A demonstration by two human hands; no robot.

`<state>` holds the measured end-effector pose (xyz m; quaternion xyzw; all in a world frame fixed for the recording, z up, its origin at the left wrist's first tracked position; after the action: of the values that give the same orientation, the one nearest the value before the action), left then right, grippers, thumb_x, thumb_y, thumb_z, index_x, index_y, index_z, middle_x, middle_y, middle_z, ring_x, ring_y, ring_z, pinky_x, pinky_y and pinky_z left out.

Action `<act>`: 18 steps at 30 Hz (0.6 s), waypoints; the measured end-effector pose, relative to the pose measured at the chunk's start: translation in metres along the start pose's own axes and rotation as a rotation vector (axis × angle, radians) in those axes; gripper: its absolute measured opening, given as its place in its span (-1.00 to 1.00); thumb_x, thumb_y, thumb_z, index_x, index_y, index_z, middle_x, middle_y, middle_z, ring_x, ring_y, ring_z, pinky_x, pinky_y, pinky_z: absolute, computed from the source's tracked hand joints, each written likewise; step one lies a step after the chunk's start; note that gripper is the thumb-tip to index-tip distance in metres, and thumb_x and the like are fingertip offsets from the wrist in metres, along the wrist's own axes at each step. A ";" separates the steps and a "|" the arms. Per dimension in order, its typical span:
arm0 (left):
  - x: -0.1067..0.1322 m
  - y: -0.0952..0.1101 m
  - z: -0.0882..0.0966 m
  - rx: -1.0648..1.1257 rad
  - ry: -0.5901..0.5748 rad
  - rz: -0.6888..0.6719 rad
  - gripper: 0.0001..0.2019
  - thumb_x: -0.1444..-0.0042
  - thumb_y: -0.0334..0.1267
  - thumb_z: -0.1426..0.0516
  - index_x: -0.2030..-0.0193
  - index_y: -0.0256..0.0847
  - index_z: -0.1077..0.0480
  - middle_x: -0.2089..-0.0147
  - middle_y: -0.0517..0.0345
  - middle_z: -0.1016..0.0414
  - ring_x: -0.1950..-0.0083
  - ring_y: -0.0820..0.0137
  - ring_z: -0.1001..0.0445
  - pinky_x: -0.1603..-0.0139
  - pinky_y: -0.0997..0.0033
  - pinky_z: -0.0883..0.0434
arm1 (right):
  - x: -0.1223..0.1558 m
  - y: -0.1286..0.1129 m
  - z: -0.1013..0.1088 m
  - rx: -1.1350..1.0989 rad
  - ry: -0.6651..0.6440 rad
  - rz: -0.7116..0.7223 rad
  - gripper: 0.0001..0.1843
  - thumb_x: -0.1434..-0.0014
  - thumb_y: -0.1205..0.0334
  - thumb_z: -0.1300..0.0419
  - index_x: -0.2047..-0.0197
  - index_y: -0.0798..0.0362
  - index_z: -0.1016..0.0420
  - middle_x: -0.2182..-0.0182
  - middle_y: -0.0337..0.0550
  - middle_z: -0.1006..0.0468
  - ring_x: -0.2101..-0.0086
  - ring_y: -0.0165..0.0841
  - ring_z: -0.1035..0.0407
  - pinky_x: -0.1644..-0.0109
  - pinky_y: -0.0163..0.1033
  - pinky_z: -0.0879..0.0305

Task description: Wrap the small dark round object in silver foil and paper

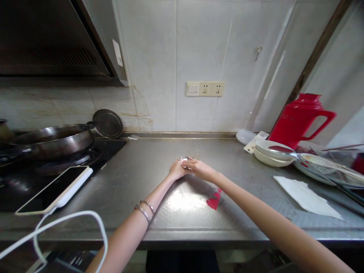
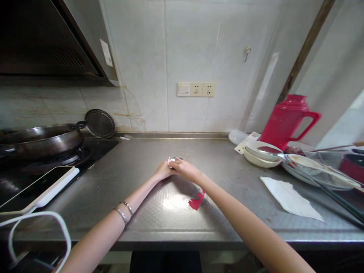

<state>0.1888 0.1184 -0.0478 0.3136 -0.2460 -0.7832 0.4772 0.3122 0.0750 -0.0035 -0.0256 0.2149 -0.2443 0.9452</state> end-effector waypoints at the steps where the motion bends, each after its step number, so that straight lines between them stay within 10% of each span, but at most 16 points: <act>1: -0.001 0.000 0.000 0.016 -0.002 -0.003 -0.53 0.22 -0.20 -0.33 0.07 -0.12 -0.47 0.10 0.14 -0.57 -0.01 0.22 -0.48 -0.09 0.27 -0.35 | -0.001 0.002 0.001 0.021 -0.018 0.014 -0.59 -0.14 0.54 -0.06 -0.04 0.10 -0.40 -0.04 0.06 -0.48 -0.07 -0.25 -0.36 -0.30 0.05 -0.03; 18: 0.001 0.000 0.003 0.165 -0.006 0.093 -0.55 0.29 -0.24 -0.37 0.16 -0.26 -0.52 0.21 0.05 -0.61 0.11 0.19 -0.54 0.03 0.24 -0.44 | -0.009 0.045 0.000 0.095 -0.037 -0.065 -0.41 0.01 0.65 -0.01 -0.03 0.03 -0.48 -0.07 -0.06 -0.48 -0.05 -0.28 -0.39 -0.14 -0.15 -0.30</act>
<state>0.1863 0.1176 -0.0465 0.3377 -0.3257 -0.7381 0.4848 0.3254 0.1194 -0.0065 0.0078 0.1848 -0.2844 0.9407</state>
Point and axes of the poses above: each hand's wrist, its own x-axis away from the middle knuckle, its own z-axis out of the back of the hand, y = z × x, the point moved 3 cm from there along -x, towards the middle knuckle
